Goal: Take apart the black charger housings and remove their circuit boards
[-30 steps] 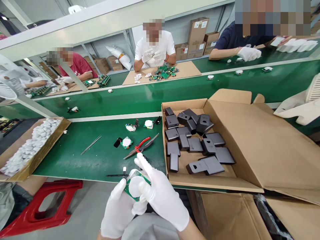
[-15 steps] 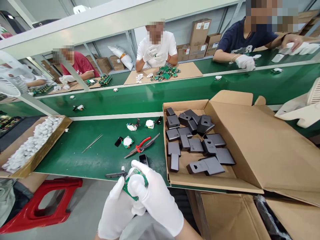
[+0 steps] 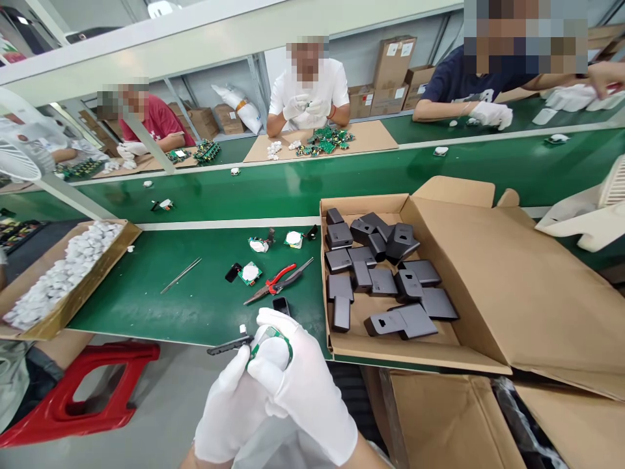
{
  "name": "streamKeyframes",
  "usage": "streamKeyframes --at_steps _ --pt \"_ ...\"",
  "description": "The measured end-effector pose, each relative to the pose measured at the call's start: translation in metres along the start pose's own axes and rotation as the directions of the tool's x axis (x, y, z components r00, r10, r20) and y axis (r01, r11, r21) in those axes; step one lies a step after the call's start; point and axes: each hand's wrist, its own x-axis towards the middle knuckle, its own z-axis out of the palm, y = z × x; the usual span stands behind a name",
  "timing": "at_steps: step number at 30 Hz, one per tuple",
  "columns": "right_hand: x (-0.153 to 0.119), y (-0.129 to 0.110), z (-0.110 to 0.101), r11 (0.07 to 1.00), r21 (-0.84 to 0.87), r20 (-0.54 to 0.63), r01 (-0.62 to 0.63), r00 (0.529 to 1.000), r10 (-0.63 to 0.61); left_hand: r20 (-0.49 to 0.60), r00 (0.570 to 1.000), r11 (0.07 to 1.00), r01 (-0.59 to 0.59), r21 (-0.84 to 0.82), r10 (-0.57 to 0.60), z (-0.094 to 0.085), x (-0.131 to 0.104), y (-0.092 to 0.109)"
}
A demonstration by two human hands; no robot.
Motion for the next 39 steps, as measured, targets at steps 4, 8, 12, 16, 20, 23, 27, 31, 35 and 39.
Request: streamKeyframes --at_steps 4,8,12,16,20,23,27,31,35,39 --pt "0.001 0.002 -0.008 0.983 0.129 0.04 0.131 0.99 -0.137 0.05 0.998 0.998 0.032 -0.049 -0.029 0.004 0.004 -0.001" --pt "-0.001 0.002 -0.015 0.984 0.073 0.027 0.163 0.986 -0.165 0.034 0.999 0.987 -0.006 -0.159 0.012 0.001 0.004 -0.001" --pt "-0.002 0.003 -0.015 0.992 -0.112 0.02 0.055 0.998 -0.053 0.051 0.999 0.978 0.01 -0.209 0.001 -0.001 0.004 0.0" --pt "0.001 0.011 -0.014 1.0 -0.017 0.064 0.025 0.998 -0.024 0.101 0.995 0.98 0.037 -0.197 -0.017 0.003 0.005 0.0" --pt "0.005 0.021 -0.018 0.985 0.131 0.084 0.116 0.988 -0.128 0.034 0.999 0.989 0.003 -0.149 0.002 0.006 0.006 0.0" --pt "0.007 0.025 -0.019 0.976 0.141 0.051 0.166 0.983 -0.174 -0.015 0.999 0.992 -0.03 -0.122 0.028 0.006 0.007 -0.001" --pt "0.008 0.028 -0.016 0.982 0.168 0.067 0.089 0.993 -0.101 -0.023 0.998 0.988 -0.063 -0.141 0.06 0.001 0.007 -0.004" --pt "0.007 0.031 -0.016 0.975 0.175 0.073 0.138 0.986 -0.153 -0.015 0.998 0.988 -0.055 -0.141 0.053 0.001 0.007 -0.004" --pt "0.009 0.027 -0.019 0.962 0.222 0.127 0.157 0.974 -0.188 -0.045 0.997 0.997 -0.064 -0.04 0.063 0.0 0.008 -0.004" --pt "0.01 0.02 -0.015 0.981 0.172 0.091 0.094 0.99 -0.111 -0.133 0.99 0.997 -0.059 -0.047 0.052 -0.006 0.008 -0.005"
